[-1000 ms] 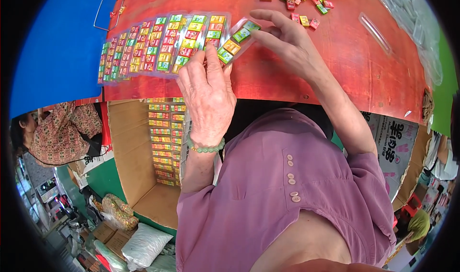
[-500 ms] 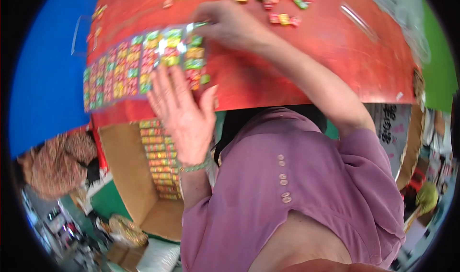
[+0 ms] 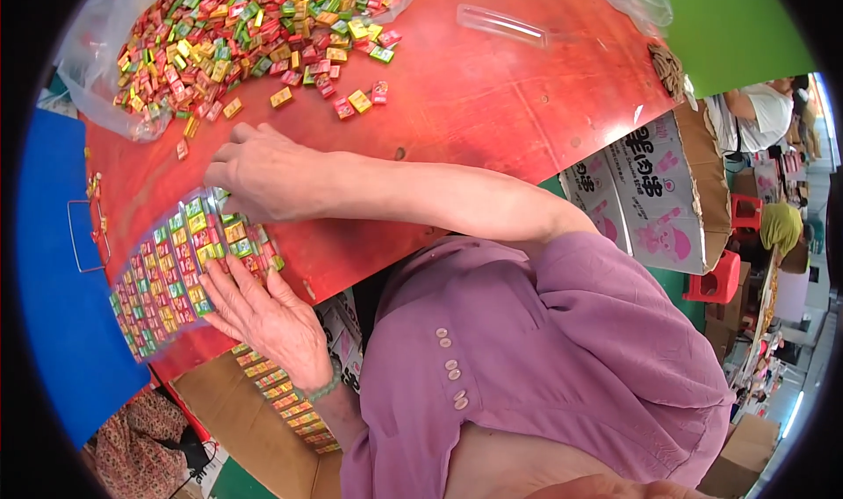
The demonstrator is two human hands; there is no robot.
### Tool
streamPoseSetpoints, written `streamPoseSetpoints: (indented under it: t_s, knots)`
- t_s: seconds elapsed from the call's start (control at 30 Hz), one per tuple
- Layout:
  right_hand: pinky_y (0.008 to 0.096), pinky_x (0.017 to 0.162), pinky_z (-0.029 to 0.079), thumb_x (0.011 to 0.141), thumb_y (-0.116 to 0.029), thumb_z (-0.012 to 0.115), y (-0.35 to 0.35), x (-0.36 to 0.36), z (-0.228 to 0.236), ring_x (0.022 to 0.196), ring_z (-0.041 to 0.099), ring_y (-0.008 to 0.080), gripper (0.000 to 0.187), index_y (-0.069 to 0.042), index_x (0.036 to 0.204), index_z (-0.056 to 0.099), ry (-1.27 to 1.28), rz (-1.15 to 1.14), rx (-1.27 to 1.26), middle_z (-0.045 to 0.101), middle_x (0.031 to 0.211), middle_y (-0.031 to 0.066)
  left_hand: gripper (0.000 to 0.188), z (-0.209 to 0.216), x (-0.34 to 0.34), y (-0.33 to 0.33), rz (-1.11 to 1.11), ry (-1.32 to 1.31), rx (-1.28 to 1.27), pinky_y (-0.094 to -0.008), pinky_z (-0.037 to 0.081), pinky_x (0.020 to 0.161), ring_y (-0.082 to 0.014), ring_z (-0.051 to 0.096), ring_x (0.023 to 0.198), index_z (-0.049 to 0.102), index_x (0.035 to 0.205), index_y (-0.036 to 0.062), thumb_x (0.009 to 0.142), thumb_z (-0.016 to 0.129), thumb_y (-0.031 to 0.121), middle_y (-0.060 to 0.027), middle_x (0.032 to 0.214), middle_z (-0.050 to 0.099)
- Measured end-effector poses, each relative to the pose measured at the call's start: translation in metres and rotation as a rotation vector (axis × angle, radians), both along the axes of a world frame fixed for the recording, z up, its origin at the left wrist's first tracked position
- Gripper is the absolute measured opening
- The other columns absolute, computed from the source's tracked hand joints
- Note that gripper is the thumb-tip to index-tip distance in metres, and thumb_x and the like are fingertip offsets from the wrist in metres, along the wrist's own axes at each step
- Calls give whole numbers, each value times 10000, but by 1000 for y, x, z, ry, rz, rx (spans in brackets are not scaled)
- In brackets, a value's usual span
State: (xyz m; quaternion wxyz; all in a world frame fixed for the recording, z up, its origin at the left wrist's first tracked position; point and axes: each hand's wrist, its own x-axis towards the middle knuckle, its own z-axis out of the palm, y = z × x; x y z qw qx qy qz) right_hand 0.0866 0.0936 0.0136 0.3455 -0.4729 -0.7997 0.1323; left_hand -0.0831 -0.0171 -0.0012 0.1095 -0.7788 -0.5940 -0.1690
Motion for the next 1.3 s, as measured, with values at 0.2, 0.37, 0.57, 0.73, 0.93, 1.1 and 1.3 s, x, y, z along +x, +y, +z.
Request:
streamPoseSetpoints:
  t_s: [0.2, 0.37, 0.57, 0.73, 0.93, 1.1, 1.3]
  knots:
    - [437, 834, 516, 749, -104, 693, -37, 144, 17, 911, 638, 323, 279, -48, 1022, 688, -376, -410, 160, 663, 948, 132, 530, 14, 9, -3, -85, -126, 51, -604, 209, 1157, -391, 317, 1441, 466, 1426, 4, 1009, 545, 322, -200, 1513, 403]
    - [461, 890, 453, 892, -235, 662, -79, 259, -1, 1059, 587, 326, 279, -106, 1139, 675, -651, -826, 0, 640, 1073, 108, 525, 24, 34, -1, -304, -245, 59, -592, 281, 1134, -429, 351, 1407, 479, 1395, -23, 970, 622, 251, -230, 1469, 429]
    - [440, 822, 458, 915, -198, 636, -82, 291, -20, 938, 620, 316, 144, -71, 964, 683, -573, -790, 28, 647, 922, 110, 504, 18, 64, 2, -485, -301, 11, -567, 355, 1099, -444, 396, 1367, 508, 1358, -28, 943, 660, 214, -229, 1451, 442]
    - [445, 741, 492, 925, -167, 621, -85, 296, -21, 855, 622, 360, 147, -21, 901, 628, -456, -745, 84, 633, 890, 148, 479, 15, 82, 12, -535, -333, -11, -531, 384, 1085, -434, 422, 1353, 529, 1333, -31, 925, 678, 172, -229, 1430, 466]
    - [427, 668, 469, 946, -130, 611, -112, 278, 5, 765, 590, 358, 150, 4, 882, 587, -201, -712, 71, 593, 836, 164, 493, 24, 111, 25, -645, -539, -271, -476, 428, 1051, -418, 475, 1307, 511, 1336, -53, 916, 686, 136, -244, 1401, 491]
    - [318, 620, 450, 930, -79, 649, -138, 223, 40, 673, 556, 228, 114, 7, 880, 593, -142, -610, 97, 571, 783, 109, 666, 43, 169, 18, -634, -1406, -1035, -392, 472, 1006, -301, 516, 1285, 325, 1483, -52, 966, 655, 208, -252, 1413, 478]
    - [234, 678, 472, 931, -48, 666, -161, 182, 39, 764, 575, 73, 73, 7, 902, 628, 416, -412, -260, 638, 832, 18, 648, 33, 199, 21, -738, -1556, -1046, -359, 497, 1001, -234, 566, 1226, 204, 1556, 61, 1048, 499, 335, -161, 1381, 506]
